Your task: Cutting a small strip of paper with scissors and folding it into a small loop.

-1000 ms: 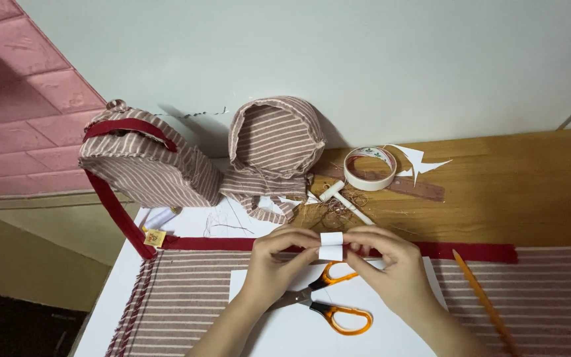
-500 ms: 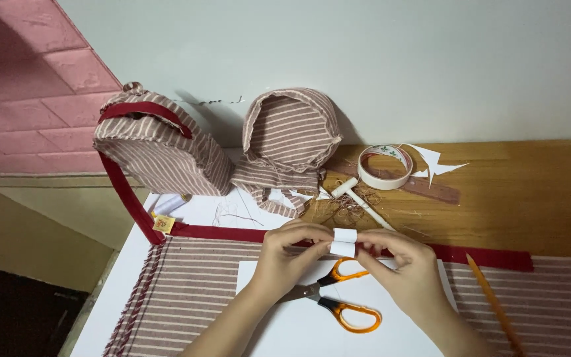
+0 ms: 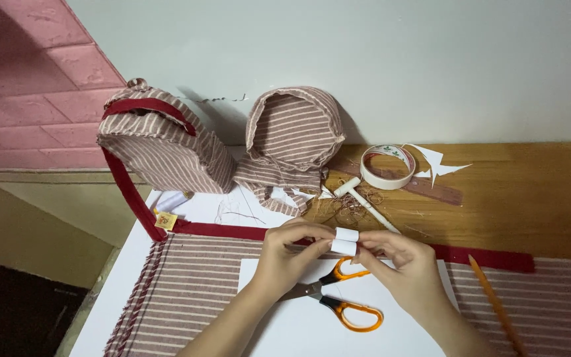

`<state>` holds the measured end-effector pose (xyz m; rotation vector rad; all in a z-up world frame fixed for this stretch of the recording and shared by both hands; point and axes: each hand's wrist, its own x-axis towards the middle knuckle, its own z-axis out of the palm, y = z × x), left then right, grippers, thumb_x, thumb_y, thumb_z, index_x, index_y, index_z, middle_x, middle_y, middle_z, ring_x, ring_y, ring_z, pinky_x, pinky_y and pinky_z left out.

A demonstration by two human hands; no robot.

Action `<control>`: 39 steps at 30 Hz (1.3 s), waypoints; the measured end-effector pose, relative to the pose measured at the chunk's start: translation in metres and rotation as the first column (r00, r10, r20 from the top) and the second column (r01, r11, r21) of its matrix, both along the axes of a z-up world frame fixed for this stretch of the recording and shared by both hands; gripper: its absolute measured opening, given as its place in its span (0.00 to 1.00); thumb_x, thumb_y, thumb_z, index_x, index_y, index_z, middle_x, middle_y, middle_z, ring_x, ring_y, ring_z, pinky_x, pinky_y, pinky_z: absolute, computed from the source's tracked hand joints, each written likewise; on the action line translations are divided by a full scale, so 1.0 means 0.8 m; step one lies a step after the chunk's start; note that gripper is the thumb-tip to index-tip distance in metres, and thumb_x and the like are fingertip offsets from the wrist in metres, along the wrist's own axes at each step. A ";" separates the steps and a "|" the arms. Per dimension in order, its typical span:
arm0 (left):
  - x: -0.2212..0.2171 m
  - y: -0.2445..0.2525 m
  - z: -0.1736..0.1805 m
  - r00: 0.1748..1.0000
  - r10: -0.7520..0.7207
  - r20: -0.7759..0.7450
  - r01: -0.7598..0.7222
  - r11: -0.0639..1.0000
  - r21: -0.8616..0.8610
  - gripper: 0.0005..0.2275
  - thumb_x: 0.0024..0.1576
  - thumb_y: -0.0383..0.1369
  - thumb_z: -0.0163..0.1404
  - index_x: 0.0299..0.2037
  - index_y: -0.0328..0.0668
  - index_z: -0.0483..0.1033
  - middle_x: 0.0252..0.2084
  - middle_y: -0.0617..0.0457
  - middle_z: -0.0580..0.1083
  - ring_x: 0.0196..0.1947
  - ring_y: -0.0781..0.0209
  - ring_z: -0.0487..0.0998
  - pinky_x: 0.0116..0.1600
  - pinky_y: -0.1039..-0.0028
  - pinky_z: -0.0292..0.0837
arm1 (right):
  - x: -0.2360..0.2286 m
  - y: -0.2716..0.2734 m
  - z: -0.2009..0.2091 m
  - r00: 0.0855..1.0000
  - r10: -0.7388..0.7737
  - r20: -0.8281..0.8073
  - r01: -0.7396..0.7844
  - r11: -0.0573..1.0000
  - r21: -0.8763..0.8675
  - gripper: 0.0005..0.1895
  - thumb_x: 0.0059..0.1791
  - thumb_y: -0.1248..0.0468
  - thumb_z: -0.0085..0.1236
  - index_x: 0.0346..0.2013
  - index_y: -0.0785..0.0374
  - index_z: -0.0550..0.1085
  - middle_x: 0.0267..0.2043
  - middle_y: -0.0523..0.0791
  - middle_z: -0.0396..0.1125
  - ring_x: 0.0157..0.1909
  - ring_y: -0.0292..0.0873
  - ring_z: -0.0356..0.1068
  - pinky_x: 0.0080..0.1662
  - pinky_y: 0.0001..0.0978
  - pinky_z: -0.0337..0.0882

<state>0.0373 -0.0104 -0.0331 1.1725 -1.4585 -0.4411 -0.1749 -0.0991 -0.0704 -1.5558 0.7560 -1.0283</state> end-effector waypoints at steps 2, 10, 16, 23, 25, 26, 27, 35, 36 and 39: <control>0.000 0.002 0.003 1.000 -0.004 -0.017 0.004 1.000 0.009 0.05 0.59 0.26 0.63 0.43 0.40 0.86 0.43 0.47 0.85 0.47 0.57 0.85 0.55 0.70 0.82 | 0.000 0.003 0.010 1.000 0.004 -0.018 -0.004 1.000 0.006 0.18 0.42 0.78 0.72 0.47 0.69 0.85 0.39 0.51 0.85 0.40 0.42 0.86 0.51 0.27 0.85; 0.000 0.001 0.000 0.999 0.013 -0.040 -0.011 0.998 0.059 0.06 0.59 0.27 0.64 0.45 0.41 0.87 0.43 0.48 0.85 0.45 0.59 0.85 0.52 0.72 0.82 | 0.001 0.006 0.016 0.999 0.038 0.030 -0.038 0.999 0.004 0.12 0.47 0.74 0.67 0.45 0.71 0.84 0.33 0.54 0.85 0.36 0.44 0.87 0.47 0.29 0.85; 0.000 0.000 0.002 0.997 0.020 -0.071 -0.011 0.993 0.118 0.07 0.57 0.27 0.65 0.44 0.42 0.88 0.42 0.49 0.85 0.42 0.62 0.84 0.49 0.74 0.81 | 0.000 0.005 0.020 0.997 0.063 0.033 -0.062 0.998 -0.026 0.12 0.47 0.74 0.67 0.46 0.71 0.83 0.37 0.53 0.85 0.38 0.45 0.88 0.48 0.30 0.86; -0.003 0.004 0.010 0.996 0.028 -0.084 -0.016 0.989 0.147 0.05 0.57 0.27 0.65 0.42 0.42 0.88 0.38 0.52 0.84 0.38 0.66 0.81 0.45 0.77 0.77 | -0.001 0.003 0.013 0.997 0.076 0.023 -0.075 0.997 -0.027 0.13 0.47 0.76 0.67 0.46 0.71 0.84 0.41 0.52 0.85 0.39 0.46 0.88 0.49 0.30 0.86; -0.002 0.003 0.010 0.998 0.027 -0.061 -0.019 0.992 0.122 0.06 0.57 0.27 0.65 0.43 0.42 0.88 0.38 0.51 0.85 0.39 0.64 0.82 0.46 0.76 0.78 | 0.000 0.005 0.016 0.998 0.061 0.019 -0.061 0.998 -0.019 0.12 0.47 0.77 0.66 0.46 0.70 0.84 0.40 0.52 0.85 0.39 0.46 0.89 0.48 0.29 0.85; -0.003 0.003 0.010 0.998 0.022 -0.061 -0.016 0.994 0.108 0.05 0.57 0.28 0.65 0.43 0.42 0.88 0.39 0.51 0.85 0.40 0.64 0.82 0.46 0.76 0.79 | 0.000 0.005 0.020 0.999 0.054 -0.002 -0.054 0.998 0.031 0.13 0.47 0.76 0.66 0.47 0.70 0.84 0.41 0.52 0.86 0.39 0.47 0.89 0.48 0.30 0.85; -0.004 0.002 0.009 0.998 0.015 -0.060 -0.010 0.996 0.094 0.05 0.57 0.29 0.66 0.42 0.43 0.88 0.40 0.51 0.85 0.40 0.64 0.83 0.46 0.76 0.79 | -0.002 0.006 0.024 0.999 0.045 -0.024 -0.043 0.996 0.082 0.14 0.48 0.76 0.66 0.47 0.70 0.84 0.42 0.53 0.86 0.39 0.48 0.89 0.48 0.31 0.85; -0.011 0.004 0.019 0.998 0.000 -0.065 0.000 1.000 -0.008 0.06 0.61 0.30 0.62 0.45 0.40 0.87 0.45 0.47 0.82 0.43 0.63 0.81 0.45 0.79 0.77 | -0.003 -0.018 0.001 0.999 0.046 0.003 -0.045 0.952 0.302 0.15 0.50 0.76 0.64 0.52 0.72 0.81 0.44 0.56 0.84 0.41 0.47 0.83 0.47 0.32 0.80; -0.010 0.005 0.018 0.996 0.001 -0.093 0.001 1.000 0.012 0.06 0.63 0.30 0.60 0.46 0.40 0.87 0.46 0.48 0.80 0.43 0.63 0.80 0.46 0.79 0.76 | -0.002 -0.020 0.000 1.000 0.027 0.013 -0.030 0.939 0.342 0.16 0.49 0.75 0.64 0.52 0.73 0.81 0.45 0.57 0.84 0.40 0.48 0.82 0.45 0.33 0.79; -0.009 0.005 0.017 0.996 -0.019 -0.082 0.019 1.000 0.001 0.06 0.63 0.30 0.59 0.47 0.39 0.86 0.47 0.48 0.80 0.41 0.64 0.77 0.46 0.77 0.75 | -0.005 -0.019 0.006 0.999 0.051 -0.009 -0.046 0.948 0.316 0.14 0.52 0.72 0.61 0.52 0.74 0.81 0.36 0.57 0.82 0.39 0.48 0.81 0.48 0.35 0.79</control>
